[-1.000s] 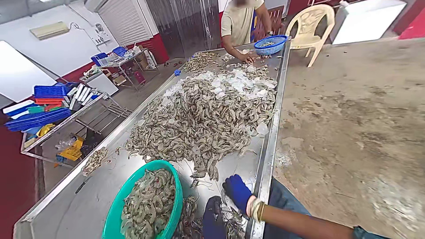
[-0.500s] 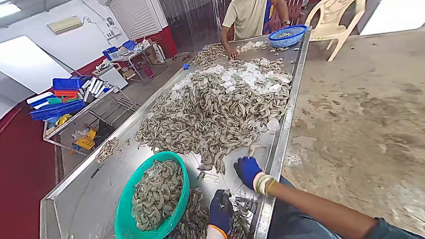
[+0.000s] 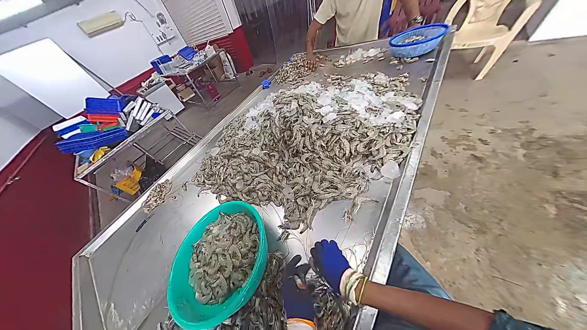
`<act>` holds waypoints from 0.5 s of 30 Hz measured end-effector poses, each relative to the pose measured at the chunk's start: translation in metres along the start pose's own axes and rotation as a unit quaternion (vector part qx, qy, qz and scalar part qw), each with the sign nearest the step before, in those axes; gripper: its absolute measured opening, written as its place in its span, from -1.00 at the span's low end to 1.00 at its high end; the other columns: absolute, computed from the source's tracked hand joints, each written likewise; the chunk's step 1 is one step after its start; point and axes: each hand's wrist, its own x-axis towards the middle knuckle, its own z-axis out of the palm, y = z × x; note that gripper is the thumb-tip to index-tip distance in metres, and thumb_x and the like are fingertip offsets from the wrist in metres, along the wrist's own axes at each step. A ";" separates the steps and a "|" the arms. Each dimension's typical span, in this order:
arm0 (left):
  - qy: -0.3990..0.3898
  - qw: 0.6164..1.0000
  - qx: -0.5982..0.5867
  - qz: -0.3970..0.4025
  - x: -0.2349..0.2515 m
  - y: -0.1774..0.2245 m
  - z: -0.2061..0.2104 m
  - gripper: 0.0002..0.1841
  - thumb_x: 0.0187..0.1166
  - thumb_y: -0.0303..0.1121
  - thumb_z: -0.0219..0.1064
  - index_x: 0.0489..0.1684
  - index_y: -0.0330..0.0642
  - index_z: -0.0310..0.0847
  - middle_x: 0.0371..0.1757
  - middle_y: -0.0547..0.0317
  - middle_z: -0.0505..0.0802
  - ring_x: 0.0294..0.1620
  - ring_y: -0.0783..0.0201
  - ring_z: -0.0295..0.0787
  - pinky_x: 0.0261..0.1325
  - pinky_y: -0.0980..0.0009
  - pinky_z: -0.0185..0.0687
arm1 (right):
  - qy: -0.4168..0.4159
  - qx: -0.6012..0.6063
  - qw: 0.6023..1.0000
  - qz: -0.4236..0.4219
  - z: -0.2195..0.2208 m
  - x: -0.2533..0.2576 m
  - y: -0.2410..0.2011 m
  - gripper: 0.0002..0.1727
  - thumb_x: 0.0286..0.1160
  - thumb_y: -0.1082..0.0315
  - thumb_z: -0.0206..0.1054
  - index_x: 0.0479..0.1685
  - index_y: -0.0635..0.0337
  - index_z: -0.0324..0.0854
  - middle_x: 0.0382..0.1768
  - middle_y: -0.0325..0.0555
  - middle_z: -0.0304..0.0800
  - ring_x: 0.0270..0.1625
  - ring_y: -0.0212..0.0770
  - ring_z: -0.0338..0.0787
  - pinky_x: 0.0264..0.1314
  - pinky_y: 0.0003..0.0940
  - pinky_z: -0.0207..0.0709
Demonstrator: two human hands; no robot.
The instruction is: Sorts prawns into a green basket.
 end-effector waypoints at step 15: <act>-0.226 0.963 0.128 -0.070 0.011 0.041 0.010 -0.63 0.78 -0.44 0.13 0.45 -0.43 0.53 0.19 -0.32 0.78 0.13 -0.06 0.79 0.30 0.00 0.68 | 0.045 -0.037 0.997 -0.048 -0.044 -0.037 0.029 -0.76 0.48 0.60 0.28 0.07 0.39 0.69 0.13 0.35 0.75 0.27 0.39 0.71 0.24 0.33 0.53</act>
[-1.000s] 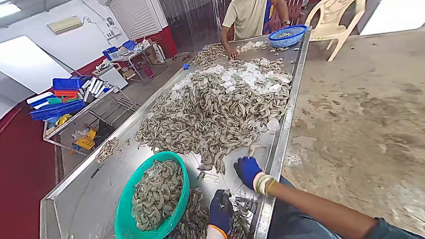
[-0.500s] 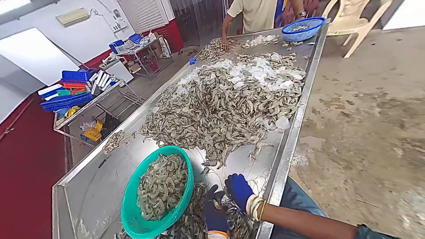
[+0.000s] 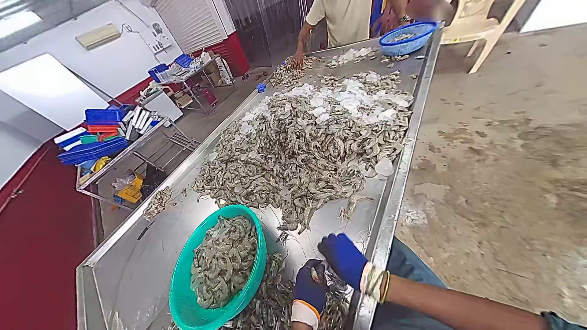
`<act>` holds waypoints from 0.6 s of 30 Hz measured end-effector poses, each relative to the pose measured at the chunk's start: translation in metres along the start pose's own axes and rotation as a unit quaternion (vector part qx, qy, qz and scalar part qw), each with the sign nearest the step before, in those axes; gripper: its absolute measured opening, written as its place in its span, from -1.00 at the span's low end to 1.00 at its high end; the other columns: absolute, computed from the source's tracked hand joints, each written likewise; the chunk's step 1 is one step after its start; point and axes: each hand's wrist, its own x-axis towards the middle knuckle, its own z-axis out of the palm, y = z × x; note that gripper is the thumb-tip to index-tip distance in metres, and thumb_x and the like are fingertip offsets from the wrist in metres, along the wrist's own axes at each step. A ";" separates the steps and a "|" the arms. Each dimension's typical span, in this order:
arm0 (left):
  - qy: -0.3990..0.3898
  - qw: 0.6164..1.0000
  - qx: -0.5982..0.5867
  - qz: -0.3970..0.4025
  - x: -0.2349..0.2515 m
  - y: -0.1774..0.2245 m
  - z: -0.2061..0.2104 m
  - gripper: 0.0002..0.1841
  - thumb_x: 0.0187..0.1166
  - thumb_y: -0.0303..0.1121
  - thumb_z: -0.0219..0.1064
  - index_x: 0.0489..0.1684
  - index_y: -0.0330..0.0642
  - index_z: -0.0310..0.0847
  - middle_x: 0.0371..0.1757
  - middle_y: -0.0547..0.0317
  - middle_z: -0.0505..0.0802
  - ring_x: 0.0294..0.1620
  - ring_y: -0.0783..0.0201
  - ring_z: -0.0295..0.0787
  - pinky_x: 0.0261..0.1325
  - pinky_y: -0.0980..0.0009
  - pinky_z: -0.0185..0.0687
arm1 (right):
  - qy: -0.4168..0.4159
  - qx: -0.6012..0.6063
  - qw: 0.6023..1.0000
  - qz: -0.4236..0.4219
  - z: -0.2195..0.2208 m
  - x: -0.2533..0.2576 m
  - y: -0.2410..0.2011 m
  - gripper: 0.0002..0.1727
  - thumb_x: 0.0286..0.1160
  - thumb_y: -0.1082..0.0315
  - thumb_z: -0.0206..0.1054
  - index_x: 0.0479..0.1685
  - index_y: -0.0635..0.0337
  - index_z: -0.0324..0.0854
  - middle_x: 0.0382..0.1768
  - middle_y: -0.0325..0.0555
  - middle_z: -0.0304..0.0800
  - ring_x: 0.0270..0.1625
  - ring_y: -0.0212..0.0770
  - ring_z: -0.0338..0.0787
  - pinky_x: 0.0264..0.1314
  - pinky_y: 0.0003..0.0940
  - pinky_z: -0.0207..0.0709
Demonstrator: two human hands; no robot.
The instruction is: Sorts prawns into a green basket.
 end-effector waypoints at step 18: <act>0.151 0.925 -0.341 0.067 -0.016 -0.021 -0.008 -0.69 0.73 -0.55 0.17 0.35 -0.53 0.51 0.08 -0.22 0.89 -0.01 0.06 0.95 -0.07 0.14 0.92 | 0.117 -0.009 0.993 -0.013 -0.001 0.106 0.059 -0.68 0.58 0.63 0.16 0.19 0.39 0.72 0.42 0.39 0.62 0.52 0.44 0.54 0.63 0.39 0.26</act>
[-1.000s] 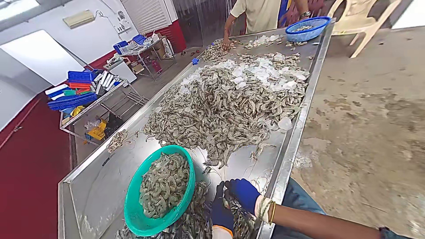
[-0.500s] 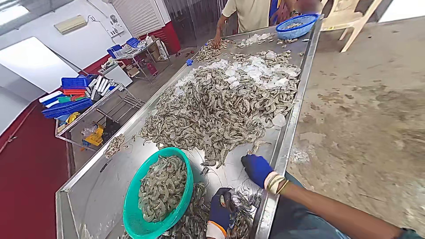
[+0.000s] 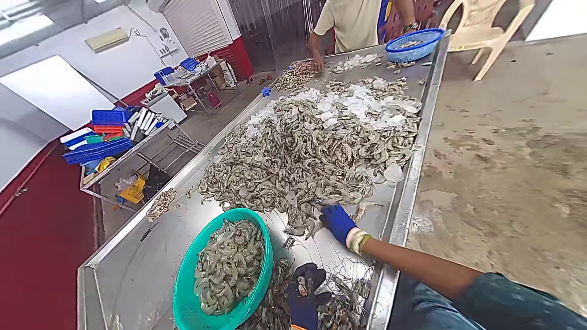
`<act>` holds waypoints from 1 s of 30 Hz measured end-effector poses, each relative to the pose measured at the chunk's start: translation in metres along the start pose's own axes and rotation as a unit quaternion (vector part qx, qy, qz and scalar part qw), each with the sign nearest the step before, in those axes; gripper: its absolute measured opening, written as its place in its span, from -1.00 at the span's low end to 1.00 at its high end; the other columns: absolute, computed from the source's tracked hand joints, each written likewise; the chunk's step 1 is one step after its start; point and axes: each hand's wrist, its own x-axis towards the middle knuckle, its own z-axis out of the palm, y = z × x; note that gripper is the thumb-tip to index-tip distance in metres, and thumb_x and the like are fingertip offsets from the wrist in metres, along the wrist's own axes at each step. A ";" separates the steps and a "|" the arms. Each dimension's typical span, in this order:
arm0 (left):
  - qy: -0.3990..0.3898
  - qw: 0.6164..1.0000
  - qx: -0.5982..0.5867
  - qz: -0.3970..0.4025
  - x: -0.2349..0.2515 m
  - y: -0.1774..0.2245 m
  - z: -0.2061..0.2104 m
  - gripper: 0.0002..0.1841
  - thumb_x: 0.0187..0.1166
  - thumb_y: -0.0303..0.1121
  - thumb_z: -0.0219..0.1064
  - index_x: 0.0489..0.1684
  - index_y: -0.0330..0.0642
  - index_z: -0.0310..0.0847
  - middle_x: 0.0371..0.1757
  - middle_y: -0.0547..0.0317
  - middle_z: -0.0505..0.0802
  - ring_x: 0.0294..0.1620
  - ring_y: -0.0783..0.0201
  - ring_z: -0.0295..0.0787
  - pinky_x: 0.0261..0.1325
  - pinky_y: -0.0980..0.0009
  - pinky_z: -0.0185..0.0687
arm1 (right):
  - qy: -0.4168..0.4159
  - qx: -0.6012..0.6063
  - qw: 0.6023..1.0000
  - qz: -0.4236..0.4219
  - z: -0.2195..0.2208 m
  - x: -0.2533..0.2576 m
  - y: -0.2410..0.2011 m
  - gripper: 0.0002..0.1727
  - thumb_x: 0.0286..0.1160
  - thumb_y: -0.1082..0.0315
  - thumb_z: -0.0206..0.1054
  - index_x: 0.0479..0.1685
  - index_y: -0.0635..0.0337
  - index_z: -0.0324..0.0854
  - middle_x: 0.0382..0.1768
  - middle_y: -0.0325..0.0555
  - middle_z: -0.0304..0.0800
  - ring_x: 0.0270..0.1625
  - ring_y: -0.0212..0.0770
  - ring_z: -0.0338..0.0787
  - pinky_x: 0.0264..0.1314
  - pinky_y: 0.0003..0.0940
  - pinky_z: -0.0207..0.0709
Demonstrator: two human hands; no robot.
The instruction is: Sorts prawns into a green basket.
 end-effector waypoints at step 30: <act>-0.028 0.970 0.205 0.127 0.020 -0.032 0.014 -0.67 0.66 -0.51 0.24 0.33 -0.35 0.69 0.23 -0.07 0.87 0.16 0.17 0.89 0.24 0.17 0.82 | -0.228 0.111 0.952 0.171 -0.022 -0.063 -0.048 -0.47 0.63 0.43 0.24 0.57 0.42 0.35 0.34 0.48 0.66 0.43 0.45 0.67 0.43 0.38 0.50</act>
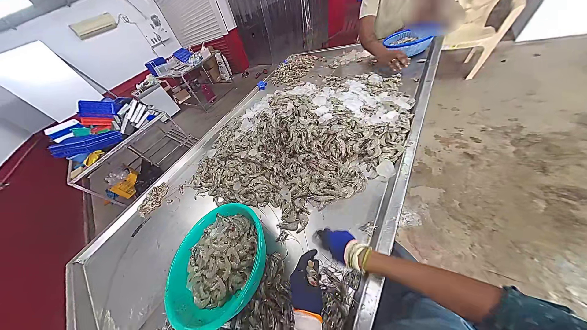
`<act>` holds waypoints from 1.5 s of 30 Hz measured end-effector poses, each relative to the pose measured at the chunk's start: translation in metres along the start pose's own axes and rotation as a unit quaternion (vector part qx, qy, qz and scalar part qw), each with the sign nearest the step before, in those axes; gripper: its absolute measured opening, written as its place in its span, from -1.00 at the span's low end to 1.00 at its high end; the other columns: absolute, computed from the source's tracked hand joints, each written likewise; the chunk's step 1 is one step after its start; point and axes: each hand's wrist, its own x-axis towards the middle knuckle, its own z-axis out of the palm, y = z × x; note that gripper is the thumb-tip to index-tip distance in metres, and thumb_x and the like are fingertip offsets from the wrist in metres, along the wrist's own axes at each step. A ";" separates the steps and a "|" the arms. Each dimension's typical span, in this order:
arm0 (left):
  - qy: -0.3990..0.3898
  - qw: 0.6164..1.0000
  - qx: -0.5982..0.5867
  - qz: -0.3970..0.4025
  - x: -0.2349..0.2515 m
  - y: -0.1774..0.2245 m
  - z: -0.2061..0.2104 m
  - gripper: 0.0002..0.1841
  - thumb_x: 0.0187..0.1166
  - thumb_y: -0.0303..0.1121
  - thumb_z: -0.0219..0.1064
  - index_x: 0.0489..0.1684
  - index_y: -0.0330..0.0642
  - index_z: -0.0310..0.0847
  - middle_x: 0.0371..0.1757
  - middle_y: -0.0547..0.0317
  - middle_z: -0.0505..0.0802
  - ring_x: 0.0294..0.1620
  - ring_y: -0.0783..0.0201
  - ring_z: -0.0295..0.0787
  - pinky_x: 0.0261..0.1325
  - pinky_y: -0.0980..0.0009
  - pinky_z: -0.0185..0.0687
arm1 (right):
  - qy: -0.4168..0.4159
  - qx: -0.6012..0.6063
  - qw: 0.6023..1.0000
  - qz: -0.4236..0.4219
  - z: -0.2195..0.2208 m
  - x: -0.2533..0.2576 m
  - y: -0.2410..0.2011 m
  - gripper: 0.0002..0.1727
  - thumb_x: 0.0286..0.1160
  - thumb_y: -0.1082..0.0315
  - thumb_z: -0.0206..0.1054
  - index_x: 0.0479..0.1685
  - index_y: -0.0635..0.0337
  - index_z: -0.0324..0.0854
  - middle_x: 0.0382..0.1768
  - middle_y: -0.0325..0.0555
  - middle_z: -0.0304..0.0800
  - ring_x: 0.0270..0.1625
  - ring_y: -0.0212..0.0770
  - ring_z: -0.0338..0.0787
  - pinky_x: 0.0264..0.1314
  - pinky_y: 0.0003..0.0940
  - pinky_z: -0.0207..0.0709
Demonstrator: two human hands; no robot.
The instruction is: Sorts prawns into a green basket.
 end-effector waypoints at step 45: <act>0.071 0.994 -0.082 -0.029 -0.025 0.000 -0.030 -0.56 0.37 -0.64 0.32 0.30 -0.44 0.65 0.24 -0.08 0.87 0.11 0.16 0.91 0.05 0.18 0.91 | 0.188 -0.240 0.863 -0.402 -0.005 0.071 -0.004 -0.63 0.48 0.63 0.29 0.23 0.21 0.75 0.14 0.32 0.77 0.44 0.45 0.59 0.79 0.51 -0.12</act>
